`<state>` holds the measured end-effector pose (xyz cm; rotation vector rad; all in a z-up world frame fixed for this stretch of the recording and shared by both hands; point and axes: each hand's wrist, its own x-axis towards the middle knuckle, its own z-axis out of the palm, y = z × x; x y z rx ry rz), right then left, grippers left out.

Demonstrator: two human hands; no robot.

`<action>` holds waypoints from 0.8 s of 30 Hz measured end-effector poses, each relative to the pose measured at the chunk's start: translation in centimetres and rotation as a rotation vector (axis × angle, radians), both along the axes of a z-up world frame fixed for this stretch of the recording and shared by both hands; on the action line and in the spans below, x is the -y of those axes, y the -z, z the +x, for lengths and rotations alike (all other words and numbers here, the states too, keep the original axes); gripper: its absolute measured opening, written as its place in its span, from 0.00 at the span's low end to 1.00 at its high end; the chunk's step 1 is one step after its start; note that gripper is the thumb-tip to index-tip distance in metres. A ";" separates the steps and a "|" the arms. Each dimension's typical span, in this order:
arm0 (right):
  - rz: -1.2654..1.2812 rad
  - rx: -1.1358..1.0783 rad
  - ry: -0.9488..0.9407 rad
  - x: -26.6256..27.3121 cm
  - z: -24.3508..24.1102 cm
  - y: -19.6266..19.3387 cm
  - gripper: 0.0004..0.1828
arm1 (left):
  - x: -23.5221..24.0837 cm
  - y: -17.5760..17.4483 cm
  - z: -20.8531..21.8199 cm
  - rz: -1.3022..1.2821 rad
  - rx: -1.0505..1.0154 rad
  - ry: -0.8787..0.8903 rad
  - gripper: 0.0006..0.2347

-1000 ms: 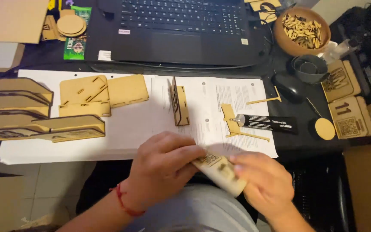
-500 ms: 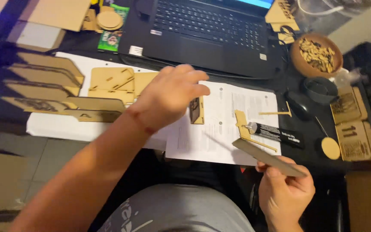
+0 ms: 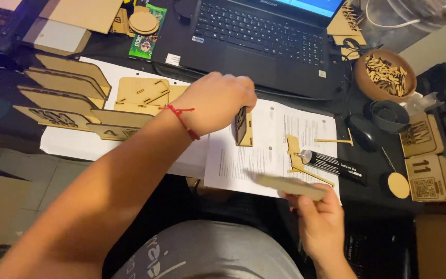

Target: Assembling laser-cut wooden components by applying glue to small sticks and joining panels together at a desk.

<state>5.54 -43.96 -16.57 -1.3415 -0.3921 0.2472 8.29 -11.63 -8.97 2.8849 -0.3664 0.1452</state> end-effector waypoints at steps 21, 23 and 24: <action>-0.507 0.166 -0.589 -6.0 1.8 -4.3 0.16 | 0.1 0.7 0.5 -0.034 -0.012 -0.061 0.05; -0.446 0.178 -0.543 -4.8 1.3 -3.7 0.16 | 0.5 1.1 0.4 0.014 0.096 0.029 0.06; -0.408 0.158 -0.461 -4.2 1.0 -3.5 0.16 | 0.7 0.9 -0.2 -0.005 0.113 0.019 0.08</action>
